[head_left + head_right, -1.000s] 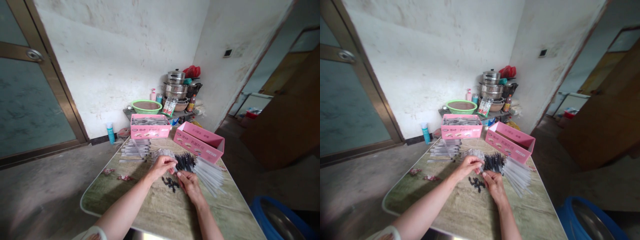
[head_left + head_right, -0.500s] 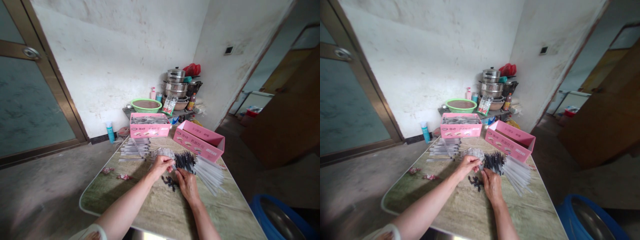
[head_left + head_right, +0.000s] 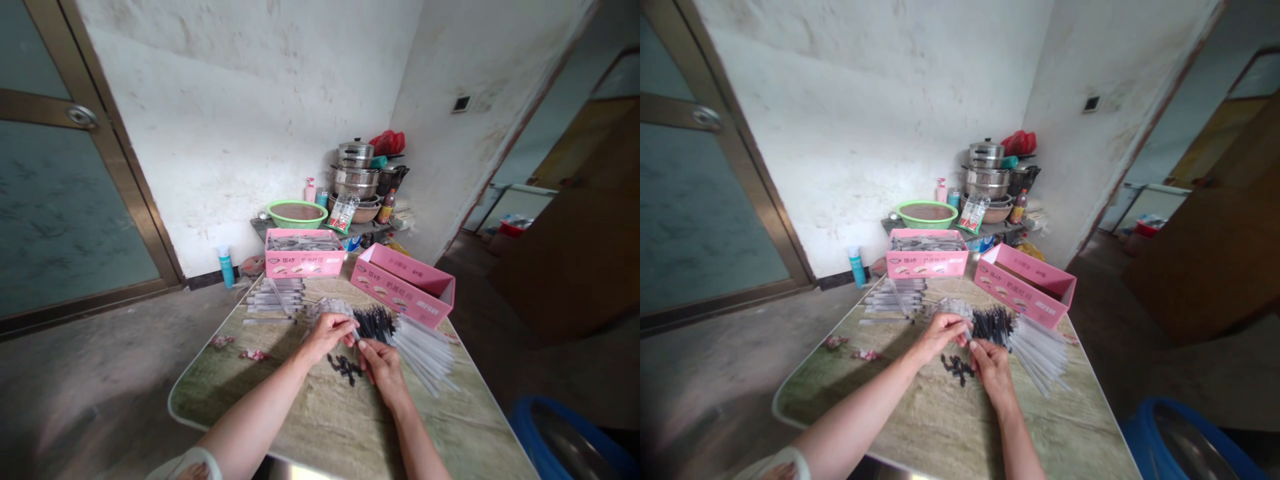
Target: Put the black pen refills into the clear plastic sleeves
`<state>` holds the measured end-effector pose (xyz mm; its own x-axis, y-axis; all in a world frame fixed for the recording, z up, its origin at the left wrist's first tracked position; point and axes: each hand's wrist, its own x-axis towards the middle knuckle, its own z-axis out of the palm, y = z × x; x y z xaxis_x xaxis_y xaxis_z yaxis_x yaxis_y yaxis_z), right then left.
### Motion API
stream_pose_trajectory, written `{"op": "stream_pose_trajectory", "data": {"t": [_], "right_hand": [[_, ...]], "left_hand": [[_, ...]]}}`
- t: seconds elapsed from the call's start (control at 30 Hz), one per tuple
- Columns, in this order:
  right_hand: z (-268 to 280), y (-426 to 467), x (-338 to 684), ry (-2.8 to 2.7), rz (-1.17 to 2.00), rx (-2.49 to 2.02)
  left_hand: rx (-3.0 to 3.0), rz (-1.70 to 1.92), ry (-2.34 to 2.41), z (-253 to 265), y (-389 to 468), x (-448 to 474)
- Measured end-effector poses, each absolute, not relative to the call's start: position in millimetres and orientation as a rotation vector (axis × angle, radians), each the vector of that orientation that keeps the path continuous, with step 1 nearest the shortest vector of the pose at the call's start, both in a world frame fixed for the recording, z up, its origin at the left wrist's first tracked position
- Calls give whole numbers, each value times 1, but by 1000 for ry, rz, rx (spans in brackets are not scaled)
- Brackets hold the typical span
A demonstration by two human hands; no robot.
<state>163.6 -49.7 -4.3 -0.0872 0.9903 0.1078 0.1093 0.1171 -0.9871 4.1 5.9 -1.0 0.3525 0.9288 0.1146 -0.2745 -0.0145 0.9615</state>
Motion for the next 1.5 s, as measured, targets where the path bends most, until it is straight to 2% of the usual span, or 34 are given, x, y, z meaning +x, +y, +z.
{"op": "stream_pose_trajectory", "data": {"t": [0.1,0.23,0.33,0.43,0.73,0.87,1.0,1.13,1.5], "right_hand": [[-8,-46,168,-1407,1001,-1188],[-12,-46,173,-1251,688,-1322],[-14,-49,174,-1344,571,-1383],[-16,-50,172,-1447,522,-1391],[-24,-49,174,-1482,471,-1412],[-23,-49,173,-1500,453,-1408],[-24,-49,174,-1503,435,-1398],[-25,-48,175,-1489,440,-1400],[-22,-49,173,-1495,413,-1414]], "left_hand": [[1163,1211,734,6,15,-10],[944,1675,884,9,42,-59],[783,2024,1159,4,62,-108],[739,2131,1433,-6,73,-144],[842,1828,1830,-16,76,-159],[1498,1653,2170,-8,65,-160],[2078,1258,2118,-6,58,-150],[2060,1060,2225,-8,55,-148],[1960,976,2435,5,45,-149]]}}
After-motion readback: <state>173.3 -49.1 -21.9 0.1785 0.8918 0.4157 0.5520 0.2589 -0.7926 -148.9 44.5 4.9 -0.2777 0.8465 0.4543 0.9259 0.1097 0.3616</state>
